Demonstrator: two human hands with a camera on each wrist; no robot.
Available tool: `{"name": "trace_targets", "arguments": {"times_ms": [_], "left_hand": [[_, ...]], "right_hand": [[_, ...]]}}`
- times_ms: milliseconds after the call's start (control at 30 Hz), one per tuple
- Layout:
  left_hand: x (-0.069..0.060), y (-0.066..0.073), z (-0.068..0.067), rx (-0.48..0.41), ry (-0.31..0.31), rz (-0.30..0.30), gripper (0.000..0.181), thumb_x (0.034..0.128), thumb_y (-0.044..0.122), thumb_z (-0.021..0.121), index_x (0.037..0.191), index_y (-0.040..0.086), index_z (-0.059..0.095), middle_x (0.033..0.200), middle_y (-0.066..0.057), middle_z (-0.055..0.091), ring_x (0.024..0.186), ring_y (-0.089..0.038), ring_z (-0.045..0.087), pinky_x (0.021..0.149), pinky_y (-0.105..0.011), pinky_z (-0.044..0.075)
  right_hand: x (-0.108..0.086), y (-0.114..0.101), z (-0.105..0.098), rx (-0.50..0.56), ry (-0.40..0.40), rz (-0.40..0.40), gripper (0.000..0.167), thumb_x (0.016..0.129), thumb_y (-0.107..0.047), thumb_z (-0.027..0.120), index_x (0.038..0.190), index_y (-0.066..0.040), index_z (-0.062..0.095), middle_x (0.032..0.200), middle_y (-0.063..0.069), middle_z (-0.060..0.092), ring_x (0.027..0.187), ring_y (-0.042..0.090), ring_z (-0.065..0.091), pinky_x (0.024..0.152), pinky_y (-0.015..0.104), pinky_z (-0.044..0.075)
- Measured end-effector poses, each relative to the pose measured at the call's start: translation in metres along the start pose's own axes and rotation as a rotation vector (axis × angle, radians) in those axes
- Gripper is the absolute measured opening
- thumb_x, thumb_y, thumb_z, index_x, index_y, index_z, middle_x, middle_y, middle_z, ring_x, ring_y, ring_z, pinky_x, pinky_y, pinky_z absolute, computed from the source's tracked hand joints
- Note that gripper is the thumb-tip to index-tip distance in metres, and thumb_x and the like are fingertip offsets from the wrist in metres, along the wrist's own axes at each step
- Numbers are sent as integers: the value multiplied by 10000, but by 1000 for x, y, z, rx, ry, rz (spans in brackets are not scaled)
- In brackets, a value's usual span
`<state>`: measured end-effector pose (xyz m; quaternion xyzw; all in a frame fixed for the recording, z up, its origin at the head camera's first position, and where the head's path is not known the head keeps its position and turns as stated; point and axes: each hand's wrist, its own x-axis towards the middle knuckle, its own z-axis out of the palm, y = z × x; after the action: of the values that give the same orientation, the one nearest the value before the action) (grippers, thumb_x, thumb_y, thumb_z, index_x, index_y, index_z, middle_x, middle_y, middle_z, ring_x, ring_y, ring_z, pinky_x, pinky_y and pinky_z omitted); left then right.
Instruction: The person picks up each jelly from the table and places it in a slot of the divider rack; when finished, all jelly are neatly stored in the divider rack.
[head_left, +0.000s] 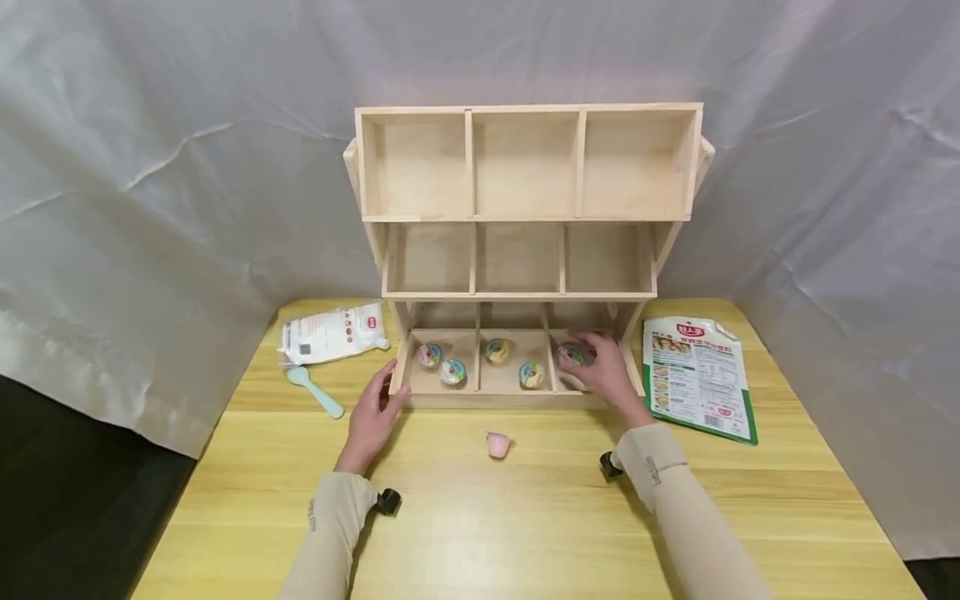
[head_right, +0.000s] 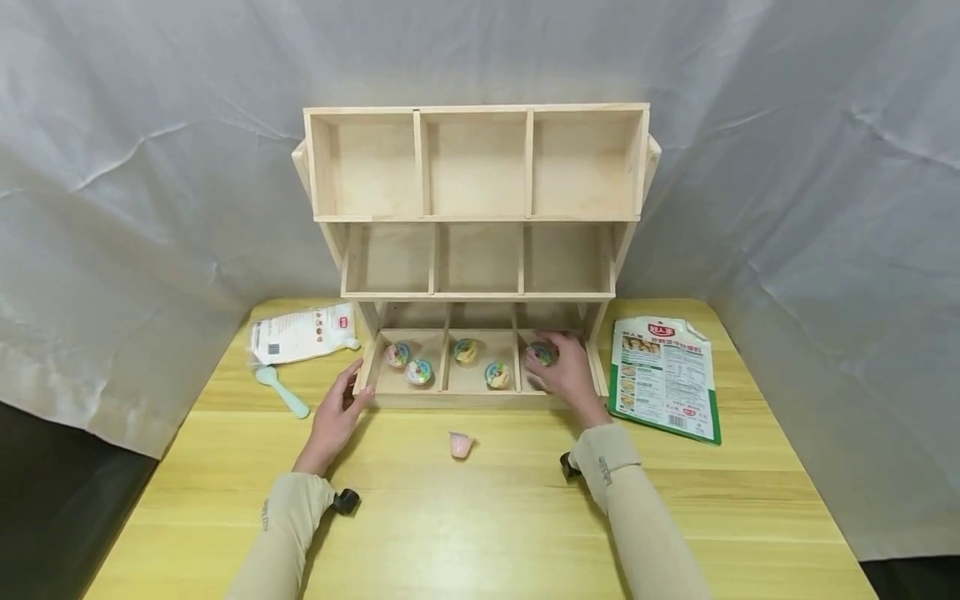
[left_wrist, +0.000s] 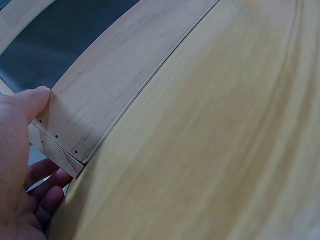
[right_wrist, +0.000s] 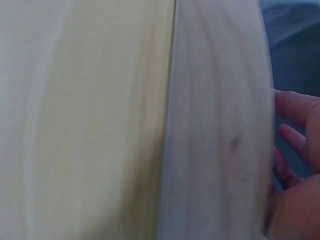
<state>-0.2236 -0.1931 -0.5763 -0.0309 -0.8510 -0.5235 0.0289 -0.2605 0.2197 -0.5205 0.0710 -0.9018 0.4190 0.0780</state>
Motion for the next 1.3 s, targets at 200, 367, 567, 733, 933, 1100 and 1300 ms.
{"name": "trace_targets", "arguments": {"times_ms": [200, 367, 567, 733, 933, 1100, 1300], "left_hand": [[0, -2, 0, 10, -9, -4, 672, 1032, 472, 610, 1620, 283, 346, 1468, -180, 565, 1292, -342, 579, 1104, -533, 466], [0, -3, 0, 13, -5, -6, 669, 1030, 482, 607, 1618, 294, 348, 1467, -177, 564, 1291, -341, 577, 1100, -530, 468], [-2, -1, -1, 4, -14, -7, 665, 1037, 446, 614, 1620, 271, 348, 1444, -186, 575, 1266, -340, 585, 1082, -512, 477], [-1, 0, -1, 12, -14, -10, 666, 1038, 465, 603, 1622, 285, 339, 1478, -182, 551, 1295, -344, 569, 1104, -526, 461], [0, 0, 0, 4, -18, -11, 668, 1036, 447, 614, 1622, 278, 342, 1475, -192, 552, 1291, -352, 574, 1104, -526, 468], [-1, 0, 0, -2, -13, -12, 660, 1037, 430, 619, 1618, 275, 349, 1461, -189, 563, 1266, -342, 586, 1086, -508, 478], [0, 1, 0, -1, -12, -14, 660, 1036, 433, 618, 1618, 270, 350, 1455, -191, 567, 1263, -345, 589, 1091, -516, 477]], "right_hand": [[-23, -34, 1, 6, -48, -48, 550, 886, -99, 815, 1394, -24, 618, 1327, 246, 584, 1205, 461, 587, 1021, 604, 516], [-46, -62, 11, 57, -137, -86, 540, 895, -99, 799, 1405, -80, 622, 1383, 194, 599, 1279, 468, 566, 1080, 632, 470], [-73, -82, 32, 43, -327, -155, 525, 919, -164, 787, 1414, -110, 620, 1333, 146, 635, 1193, 410, 625, 1026, 590, 526], [-82, -86, 50, 28, -441, -222, 475, 924, -181, 792, 1370, -96, 654, 1350, 106, 644, 1172, 353, 647, 1004, 541, 546], [-83, -80, 65, -1, -542, -245, 423, 926, -120, 778, 1332, -56, 677, 1197, 67, 654, 1026, 197, 651, 879, 330, 596], [-83, -76, 72, -21, -546, -245, 400, 910, -93, 784, 1301, -82, 699, 1164, 19, 649, 1008, 137, 630, 860, 254, 577], [-81, -73, 74, -12, -539, -241, 414, 860, -50, 831, 1255, -88, 711, 1127, 11, 654, 1017, 149, 644, 850, 251, 567]]}}
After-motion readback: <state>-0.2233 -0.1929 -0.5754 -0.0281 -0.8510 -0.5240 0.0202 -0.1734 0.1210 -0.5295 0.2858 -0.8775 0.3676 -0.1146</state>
